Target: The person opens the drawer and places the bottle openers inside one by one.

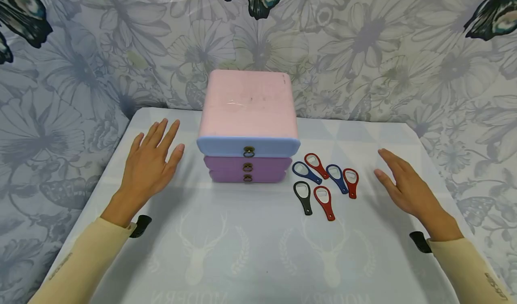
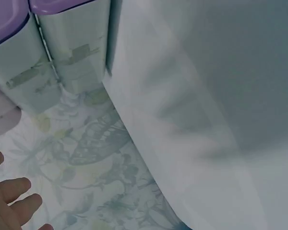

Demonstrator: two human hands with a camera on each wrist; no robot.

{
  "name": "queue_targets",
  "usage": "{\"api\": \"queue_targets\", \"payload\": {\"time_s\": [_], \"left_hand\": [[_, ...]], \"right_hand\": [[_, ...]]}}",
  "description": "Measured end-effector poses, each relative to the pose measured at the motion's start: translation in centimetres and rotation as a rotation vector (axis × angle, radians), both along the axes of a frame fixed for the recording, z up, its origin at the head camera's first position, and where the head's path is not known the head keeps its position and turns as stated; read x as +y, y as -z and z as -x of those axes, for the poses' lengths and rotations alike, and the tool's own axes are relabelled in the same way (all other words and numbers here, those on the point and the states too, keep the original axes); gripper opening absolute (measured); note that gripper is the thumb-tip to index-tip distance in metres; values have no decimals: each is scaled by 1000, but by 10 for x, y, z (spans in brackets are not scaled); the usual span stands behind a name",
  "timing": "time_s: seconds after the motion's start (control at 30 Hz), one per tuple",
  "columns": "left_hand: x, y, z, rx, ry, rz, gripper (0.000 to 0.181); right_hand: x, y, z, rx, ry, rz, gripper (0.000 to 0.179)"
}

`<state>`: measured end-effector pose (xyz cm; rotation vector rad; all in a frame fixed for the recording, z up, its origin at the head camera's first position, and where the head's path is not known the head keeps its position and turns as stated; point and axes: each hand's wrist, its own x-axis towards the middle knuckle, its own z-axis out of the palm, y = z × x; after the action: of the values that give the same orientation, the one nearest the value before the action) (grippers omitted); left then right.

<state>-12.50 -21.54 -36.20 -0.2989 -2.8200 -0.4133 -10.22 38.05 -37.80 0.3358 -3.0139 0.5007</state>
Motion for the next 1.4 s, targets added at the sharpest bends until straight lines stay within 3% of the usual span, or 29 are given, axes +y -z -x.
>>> {"api": "queue_targets", "payload": {"time_s": [0.17, 0.3, 0.43, 0.57, 0.87, 1.0, 1.4], "left_hand": [[9, -4, 4, 42, 49, -97, 60], [17, -7, 7, 71, 125, -282, 56], [24, -11, 11, 53, 180, -457, 54], [30, -15, 15, 28, 209, -547, 51], [37, -22, 22, 40, 220, -629, 46], [40, -25, 25, 15, 215, -661, 47], [46, -24, 35, -15, 239, -717, 44]], "right_hand": [[-8, -2, 0, -30, 13, -14, 67], [-14, -1, 0, -35, 5, -3, 67], [-23, -1, 1, -22, -21, 9, 66], [-36, -2, -1, -13, -43, 7, 66], [-63, -6, -6, -31, -68, 4, 64], [-71, -6, -6, -27, -91, 10, 62], [-97, -5, -6, -39, -178, 62, 56]]}}
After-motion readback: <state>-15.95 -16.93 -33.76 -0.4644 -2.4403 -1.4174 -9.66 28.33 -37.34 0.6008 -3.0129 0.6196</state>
